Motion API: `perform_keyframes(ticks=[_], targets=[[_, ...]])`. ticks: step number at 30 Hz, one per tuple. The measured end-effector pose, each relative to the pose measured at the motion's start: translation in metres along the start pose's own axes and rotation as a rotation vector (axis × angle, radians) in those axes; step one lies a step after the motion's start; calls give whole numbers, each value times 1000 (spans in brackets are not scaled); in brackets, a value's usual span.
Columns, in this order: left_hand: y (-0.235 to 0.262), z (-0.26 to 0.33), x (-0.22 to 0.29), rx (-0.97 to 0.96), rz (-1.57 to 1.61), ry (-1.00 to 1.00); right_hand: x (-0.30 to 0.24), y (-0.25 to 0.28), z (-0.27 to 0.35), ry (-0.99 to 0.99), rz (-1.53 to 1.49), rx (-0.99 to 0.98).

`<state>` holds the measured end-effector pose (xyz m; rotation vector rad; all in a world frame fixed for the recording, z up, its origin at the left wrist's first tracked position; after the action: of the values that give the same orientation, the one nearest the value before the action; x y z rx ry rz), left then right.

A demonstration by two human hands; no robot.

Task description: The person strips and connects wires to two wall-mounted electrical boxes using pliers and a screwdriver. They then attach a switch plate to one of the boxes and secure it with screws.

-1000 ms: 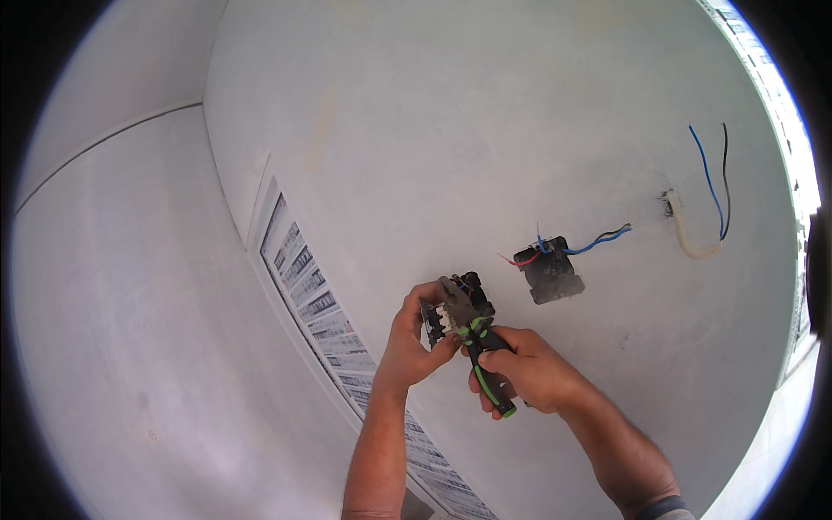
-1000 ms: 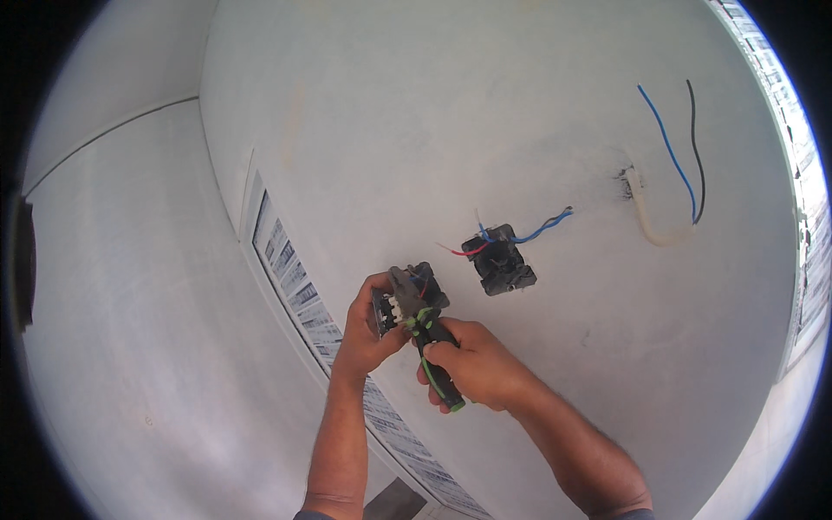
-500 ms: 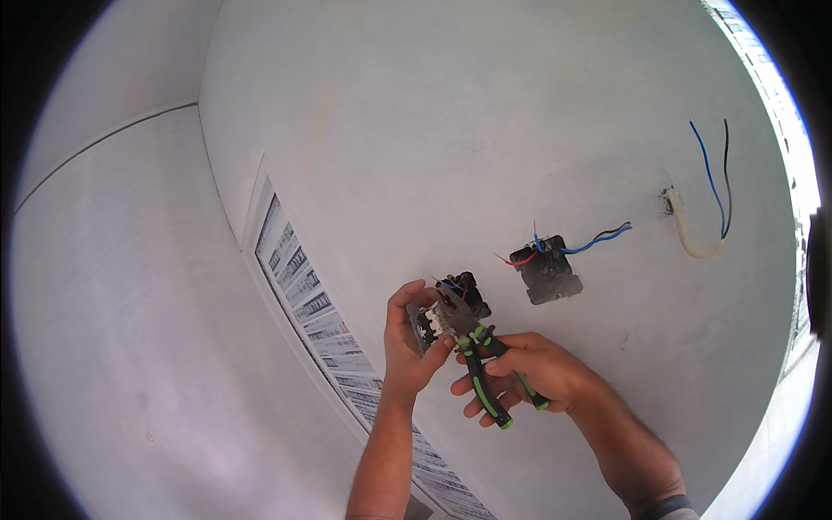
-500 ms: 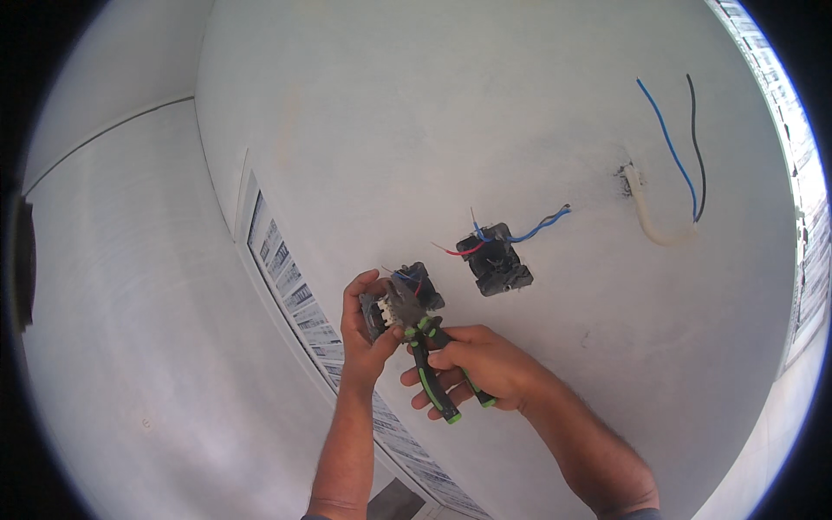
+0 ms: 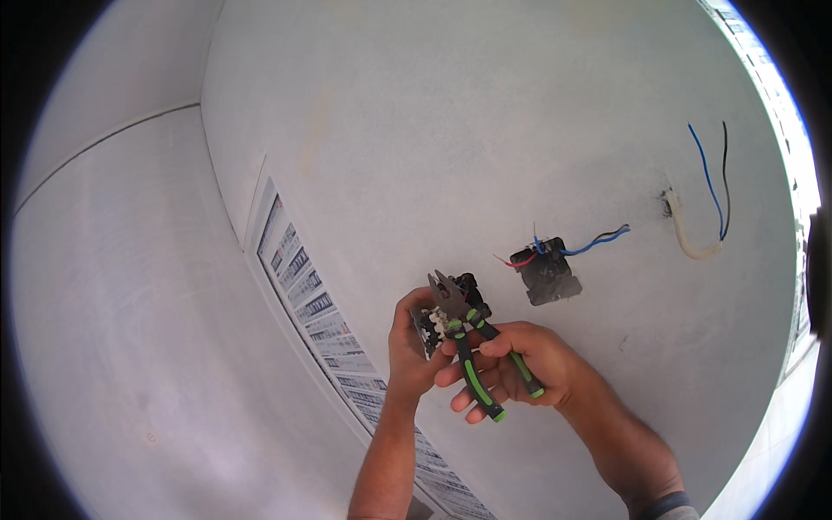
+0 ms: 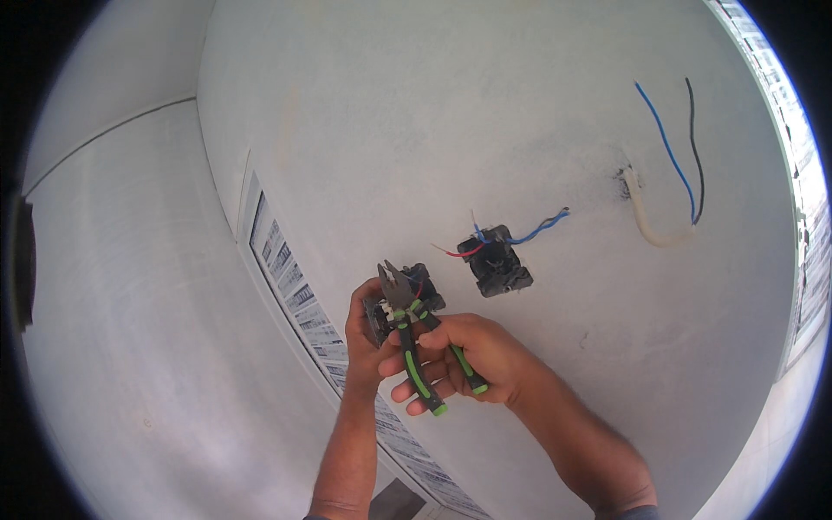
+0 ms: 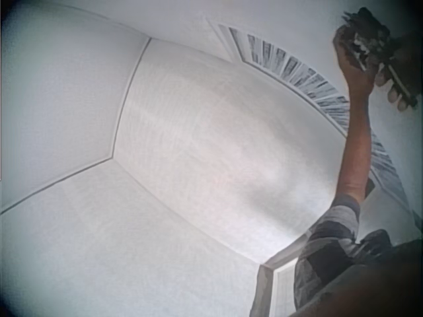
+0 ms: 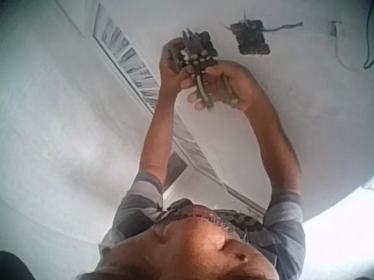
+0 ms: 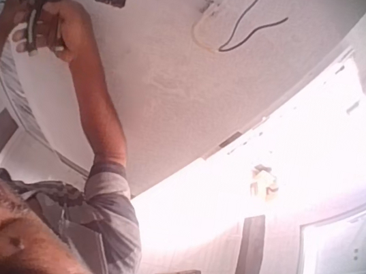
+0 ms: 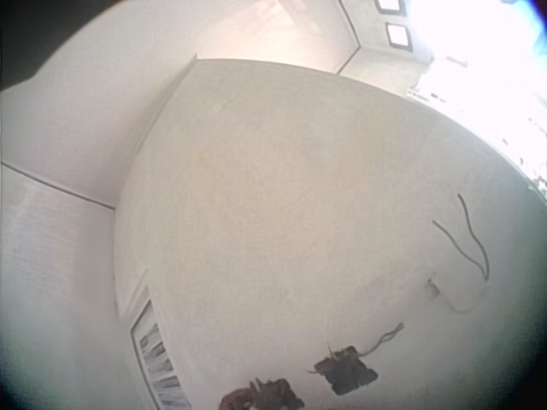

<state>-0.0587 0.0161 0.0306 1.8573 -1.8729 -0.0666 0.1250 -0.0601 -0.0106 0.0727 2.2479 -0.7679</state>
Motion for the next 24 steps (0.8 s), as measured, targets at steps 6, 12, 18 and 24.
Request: perform_keyframes(ticks=[6,12,18,24], targets=[[20,-12,21,-153,-203,-2,-15,-27,23,-100,455,250],[-1,-17,14,-95,-110,-75,-49,-61,57,-73,1122,607],[-3,-11,0,22,-8,-64,-54,-107,49,-106,1964,742],[-1,-11,7,33,-25,-14,-57,-156,18,18,2569,862]])
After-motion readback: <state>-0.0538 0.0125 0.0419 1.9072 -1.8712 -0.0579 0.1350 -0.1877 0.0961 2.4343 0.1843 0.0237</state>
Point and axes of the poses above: each hand's wrist, its own z-axis away from the middle knuckle, its own y-axis out of the back of the hand, x = y × z, the point moved 3 cm from there along -z, towards the middle knuckle, and after that the axes turned 7 degrees about -z, right-handed, at the moved point
